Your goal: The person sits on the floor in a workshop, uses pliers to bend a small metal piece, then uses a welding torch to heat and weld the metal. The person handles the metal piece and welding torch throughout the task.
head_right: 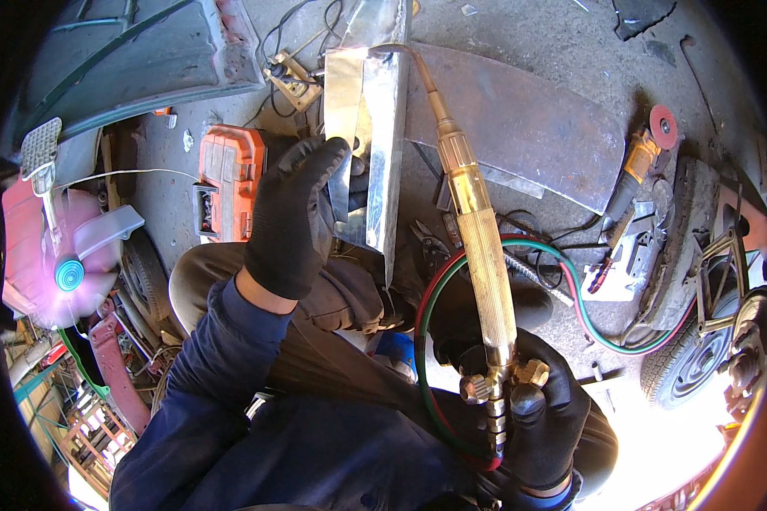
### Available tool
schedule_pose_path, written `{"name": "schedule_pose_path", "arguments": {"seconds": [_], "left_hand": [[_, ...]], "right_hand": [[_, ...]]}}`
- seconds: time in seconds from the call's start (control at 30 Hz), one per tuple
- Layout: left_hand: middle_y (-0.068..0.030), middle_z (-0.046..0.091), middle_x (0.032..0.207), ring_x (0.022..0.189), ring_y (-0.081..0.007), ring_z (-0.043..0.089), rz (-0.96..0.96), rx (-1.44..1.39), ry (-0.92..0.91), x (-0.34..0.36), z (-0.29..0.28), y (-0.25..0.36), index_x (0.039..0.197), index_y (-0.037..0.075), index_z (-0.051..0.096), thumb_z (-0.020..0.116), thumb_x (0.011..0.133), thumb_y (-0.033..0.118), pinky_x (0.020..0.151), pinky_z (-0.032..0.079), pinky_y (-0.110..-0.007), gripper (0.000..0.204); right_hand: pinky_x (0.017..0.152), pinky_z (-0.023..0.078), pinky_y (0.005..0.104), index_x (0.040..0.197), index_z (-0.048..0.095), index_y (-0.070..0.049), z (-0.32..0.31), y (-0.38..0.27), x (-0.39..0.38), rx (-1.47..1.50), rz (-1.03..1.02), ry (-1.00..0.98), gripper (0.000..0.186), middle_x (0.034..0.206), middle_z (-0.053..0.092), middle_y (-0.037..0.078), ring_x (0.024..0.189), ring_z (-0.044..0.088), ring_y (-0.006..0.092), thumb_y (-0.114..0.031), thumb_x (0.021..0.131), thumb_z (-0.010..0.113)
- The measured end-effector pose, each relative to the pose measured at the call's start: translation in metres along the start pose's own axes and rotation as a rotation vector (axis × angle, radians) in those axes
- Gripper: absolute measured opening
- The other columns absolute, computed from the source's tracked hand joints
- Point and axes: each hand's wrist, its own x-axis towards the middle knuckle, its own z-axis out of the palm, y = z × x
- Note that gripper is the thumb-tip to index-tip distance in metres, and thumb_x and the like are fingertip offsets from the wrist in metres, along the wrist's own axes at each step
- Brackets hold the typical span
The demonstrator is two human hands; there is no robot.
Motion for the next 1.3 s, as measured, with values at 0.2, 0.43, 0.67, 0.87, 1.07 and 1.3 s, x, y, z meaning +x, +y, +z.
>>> {"name": "schedule_pose_path", "arguments": {"seconds": [0.2, 0.43, 0.67, 0.87, 1.07, 1.3], "left_hand": [[-0.0203, 0.077, 0.114, 0.101, -0.0347, 0.077, -0.083, -0.144, -0.018, 0.0015, 0.0027, -0.0010, 0.126, 0.000, 0.074, 0.063, 0.093, -0.014, 0.088, 0.062, -0.040, 0.038], [-0.0199, 0.076, 0.113, 0.099, -0.0348, 0.077, 0.031, -0.003, 0.008, 0.0016, -0.0001, -0.0007, 0.126, 0.001, 0.074, 0.063, 0.092, -0.014, 0.088, 0.061, -0.040, 0.038], [-0.0202, 0.076, 0.114, 0.101, -0.0354, 0.076, -0.014, -0.072, -0.014, -0.0004, 0.0026, -0.0039, 0.127, 0.001, 0.074, 0.062, 0.092, -0.014, 0.089, 0.061, -0.041, 0.040], [-0.0200, 0.076, 0.114, 0.100, -0.0353, 0.076, 0.034, -0.005, 0.005, -0.0002, 0.0015, -0.0038, 0.127, 0.001, 0.074, 0.062, 0.092, -0.014, 0.088, 0.061, -0.041, 0.039], [-0.0199, 0.076, 0.112, 0.099, -0.0359, 0.077, 0.008, -0.040, -0.012, 0.0016, 0.0014, -0.0035, 0.126, 0.001, 0.074, 0.062, 0.091, -0.013, 0.088, 0.061, -0.041, 0.039], [-0.0206, 0.076, 0.112, 0.099, -0.0368, 0.076, 0.030, 0.022, -0.017, 0.0035, -0.0006, -0.0017, 0.125, 0.000, 0.073, 0.062, 0.090, -0.014, 0.088, 0.061, -0.042, 0.040]], "right_hand": [[0.078, 0.061, 0.0373, 0.141, 0.060, 0.010, -0.0029, 0.0026, -0.0009, -0.034, -0.018, 0.009, 0.080, 0.107, 0.078, 0.021, 0.088, 0.075, 0.0233, -0.062, 0.107, 0.063], [0.080, 0.061, 0.0381, 0.142, 0.060, 0.010, -0.0033, 0.0047, -0.0015, -0.038, -0.032, 0.014, 0.079, 0.108, 0.078, 0.022, 0.089, 0.075, 0.0235, -0.061, 0.107, 0.064], [0.080, 0.061, 0.0381, 0.142, 0.060, 0.010, -0.0031, 0.0039, -0.0009, -0.036, -0.040, 0.006, 0.078, 0.106, 0.078, 0.022, 0.088, 0.075, 0.0237, -0.060, 0.108, 0.063], [0.080, 0.062, 0.0383, 0.142, 0.060, 0.010, -0.0029, 0.0051, -0.0008, -0.043, -0.051, 0.015, 0.078, 0.106, 0.078, 0.022, 0.088, 0.075, 0.0239, -0.060, 0.108, 0.064], [0.081, 0.062, 0.0385, 0.141, 0.061, 0.011, -0.0019, 0.0054, -0.0007, -0.034, -0.041, 0.031, 0.080, 0.107, 0.078, 0.021, 0.088, 0.075, 0.0238, -0.061, 0.107, 0.065], [0.077, 0.061, 0.0359, 0.141, 0.062, 0.011, 0.0003, 0.0015, -0.0007, 0.008, -0.001, 0.031, 0.082, 0.105, 0.078, 0.020, 0.087, 0.075, 0.0218, -0.063, 0.105, 0.066]]}}
